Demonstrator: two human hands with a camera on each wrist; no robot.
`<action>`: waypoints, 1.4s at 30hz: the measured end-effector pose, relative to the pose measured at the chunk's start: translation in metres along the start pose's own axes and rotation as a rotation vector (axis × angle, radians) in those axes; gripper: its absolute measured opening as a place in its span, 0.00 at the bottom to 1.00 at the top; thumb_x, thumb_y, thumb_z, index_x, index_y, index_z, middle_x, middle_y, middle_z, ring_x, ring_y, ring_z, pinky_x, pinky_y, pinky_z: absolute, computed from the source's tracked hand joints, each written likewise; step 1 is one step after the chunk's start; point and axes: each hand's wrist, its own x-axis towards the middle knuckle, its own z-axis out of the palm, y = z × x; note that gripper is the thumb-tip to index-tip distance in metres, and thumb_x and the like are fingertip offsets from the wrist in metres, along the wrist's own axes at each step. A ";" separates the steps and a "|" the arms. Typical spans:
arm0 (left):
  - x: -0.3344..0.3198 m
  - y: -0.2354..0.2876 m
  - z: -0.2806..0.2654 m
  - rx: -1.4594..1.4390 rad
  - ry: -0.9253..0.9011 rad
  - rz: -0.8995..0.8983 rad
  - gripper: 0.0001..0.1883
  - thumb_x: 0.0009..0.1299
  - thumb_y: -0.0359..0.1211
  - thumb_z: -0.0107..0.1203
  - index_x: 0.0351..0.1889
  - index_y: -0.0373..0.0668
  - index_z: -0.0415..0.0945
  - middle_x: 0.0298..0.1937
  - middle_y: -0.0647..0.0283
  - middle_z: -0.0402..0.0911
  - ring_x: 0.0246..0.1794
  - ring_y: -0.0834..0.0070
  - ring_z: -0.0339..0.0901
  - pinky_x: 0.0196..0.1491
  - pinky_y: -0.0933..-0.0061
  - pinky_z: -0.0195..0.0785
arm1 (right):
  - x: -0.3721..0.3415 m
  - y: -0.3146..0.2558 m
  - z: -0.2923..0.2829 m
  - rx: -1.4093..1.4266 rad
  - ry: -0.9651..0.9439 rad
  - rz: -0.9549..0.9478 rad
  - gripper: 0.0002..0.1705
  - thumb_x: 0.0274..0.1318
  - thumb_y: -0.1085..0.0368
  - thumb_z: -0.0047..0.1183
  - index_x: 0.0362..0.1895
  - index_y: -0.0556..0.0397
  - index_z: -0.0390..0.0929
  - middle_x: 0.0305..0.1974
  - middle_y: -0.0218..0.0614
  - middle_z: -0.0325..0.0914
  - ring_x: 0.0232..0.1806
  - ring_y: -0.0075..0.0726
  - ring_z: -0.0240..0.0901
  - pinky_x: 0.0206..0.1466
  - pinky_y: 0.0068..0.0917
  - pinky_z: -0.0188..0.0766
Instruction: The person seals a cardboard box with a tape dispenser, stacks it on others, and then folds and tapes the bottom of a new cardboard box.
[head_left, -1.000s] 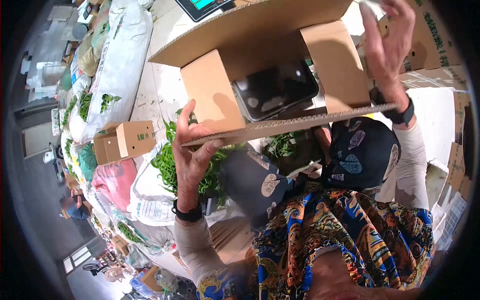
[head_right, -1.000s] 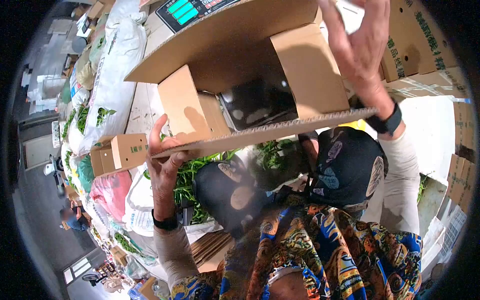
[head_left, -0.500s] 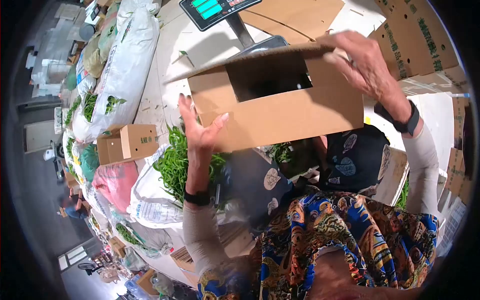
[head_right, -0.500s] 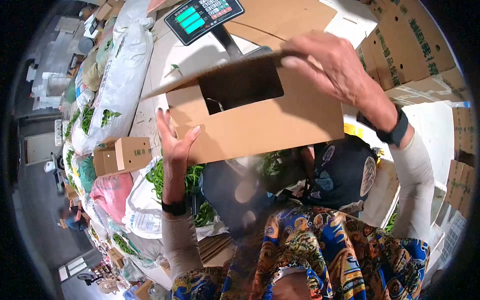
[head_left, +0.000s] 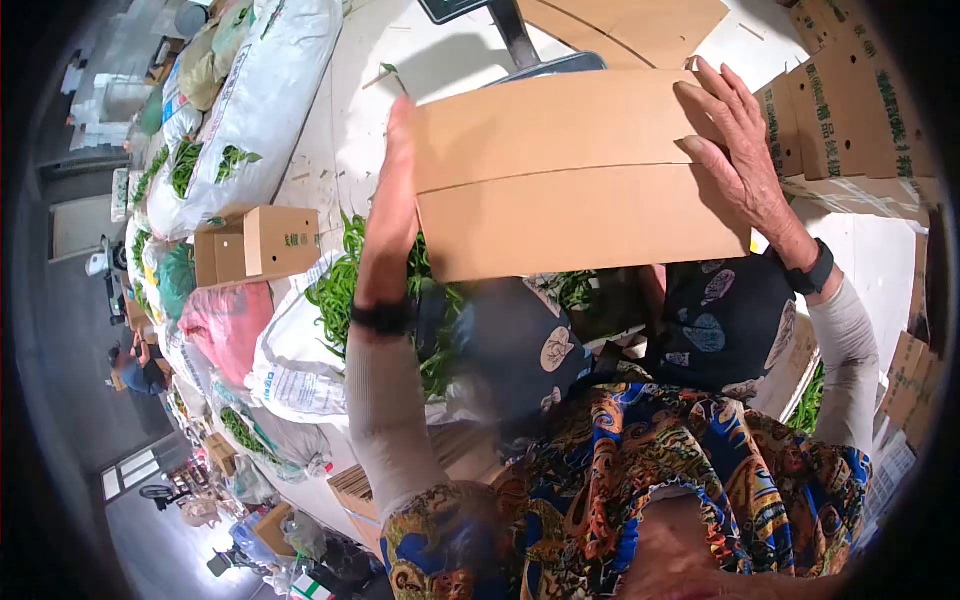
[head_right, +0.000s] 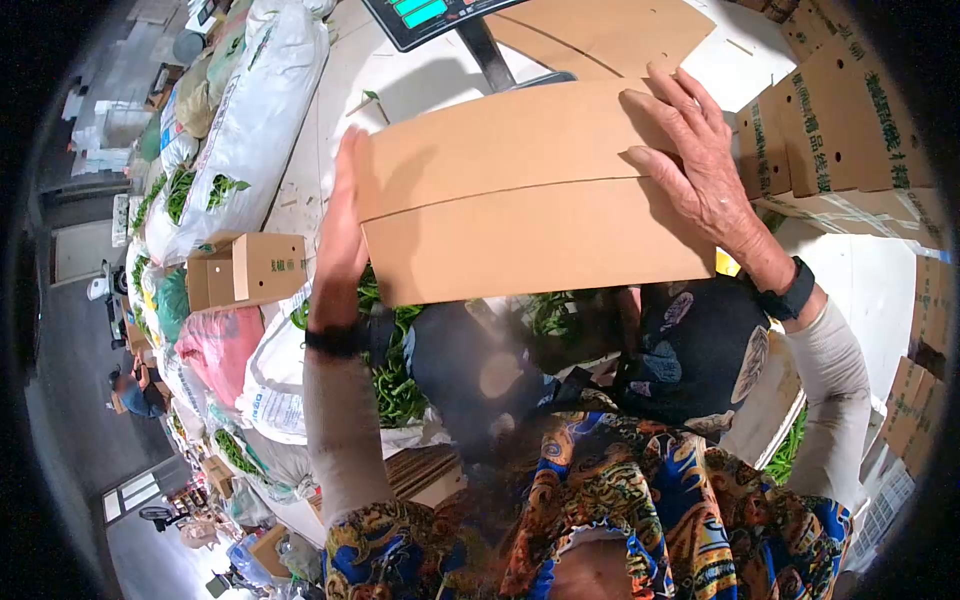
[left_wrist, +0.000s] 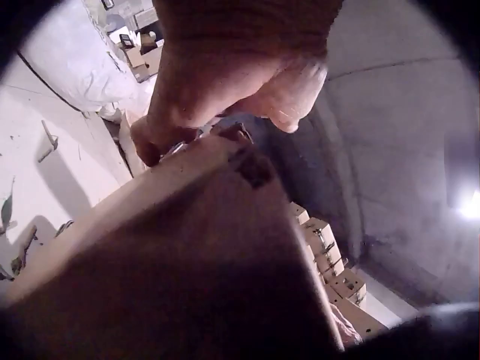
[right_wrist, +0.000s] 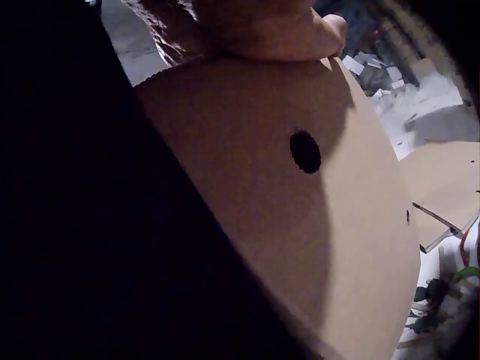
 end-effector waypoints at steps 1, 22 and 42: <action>0.006 -0.001 -0.004 0.001 0.003 -0.004 0.32 0.77 0.38 0.43 0.75 0.40 0.44 0.73 0.49 0.53 0.72 0.65 0.54 0.70 0.65 0.54 | -0.001 -0.001 -0.001 0.005 0.008 0.002 0.29 0.62 0.49 0.51 0.65 0.43 0.69 0.73 0.36 0.54 0.76 0.49 0.43 0.74 0.49 0.44; 0.022 -0.005 0.007 1.010 0.078 0.296 0.21 0.76 0.40 0.39 0.58 0.33 0.66 0.54 0.47 0.71 0.57 0.55 0.69 0.62 0.63 0.58 | 0.004 0.020 -0.005 0.205 -0.146 0.309 0.38 0.68 0.46 0.43 0.75 0.43 0.47 0.71 0.50 0.51 0.72 0.48 0.50 0.72 0.39 0.53; 0.025 -0.004 0.003 1.156 0.055 0.279 0.23 0.78 0.44 0.36 0.56 0.33 0.65 0.51 0.46 0.71 0.54 0.54 0.69 0.59 0.61 0.59 | -0.011 0.040 -0.007 0.701 -0.205 0.145 0.53 0.46 0.48 0.64 0.73 0.48 0.52 0.66 0.50 0.58 0.70 0.53 0.54 0.72 0.44 0.55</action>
